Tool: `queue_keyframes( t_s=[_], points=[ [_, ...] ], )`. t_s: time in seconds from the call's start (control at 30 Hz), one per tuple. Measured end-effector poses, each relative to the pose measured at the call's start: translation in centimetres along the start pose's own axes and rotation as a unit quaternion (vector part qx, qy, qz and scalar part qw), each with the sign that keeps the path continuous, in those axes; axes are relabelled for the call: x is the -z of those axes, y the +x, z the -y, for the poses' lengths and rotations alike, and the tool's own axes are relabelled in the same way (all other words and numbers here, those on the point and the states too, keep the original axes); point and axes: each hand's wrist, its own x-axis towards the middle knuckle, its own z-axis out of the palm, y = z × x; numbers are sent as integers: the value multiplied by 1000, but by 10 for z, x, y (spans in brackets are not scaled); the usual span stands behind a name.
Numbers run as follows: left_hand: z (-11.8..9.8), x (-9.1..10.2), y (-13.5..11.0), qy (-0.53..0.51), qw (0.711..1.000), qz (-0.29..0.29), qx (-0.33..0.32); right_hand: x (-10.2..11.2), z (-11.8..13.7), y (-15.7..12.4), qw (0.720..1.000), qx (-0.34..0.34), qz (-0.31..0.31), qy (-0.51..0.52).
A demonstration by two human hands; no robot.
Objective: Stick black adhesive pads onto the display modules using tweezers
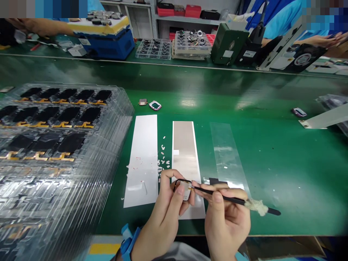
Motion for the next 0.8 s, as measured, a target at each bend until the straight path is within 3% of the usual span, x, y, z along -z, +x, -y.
queue_keyframes(
  t_s=[0.3,0.47,0.57,0.67,0.8],
  points=[
    [8,1,1,11,999,-3,-37,0,0,-1,999,-2,18,34],
    [12,6,3,48,997,-48,-41,6,1,5,998,-24,-8,63],
    [12,7,2,71,995,-57,-38,29,4,17,997,-3,-41,59],
    [9,1,-1,126,991,-48,-10,64,5,29,999,0,-43,-15],
    [4,-11,-2,273,961,44,-15,103,4,32,992,-25,20,-121]
  ],
)
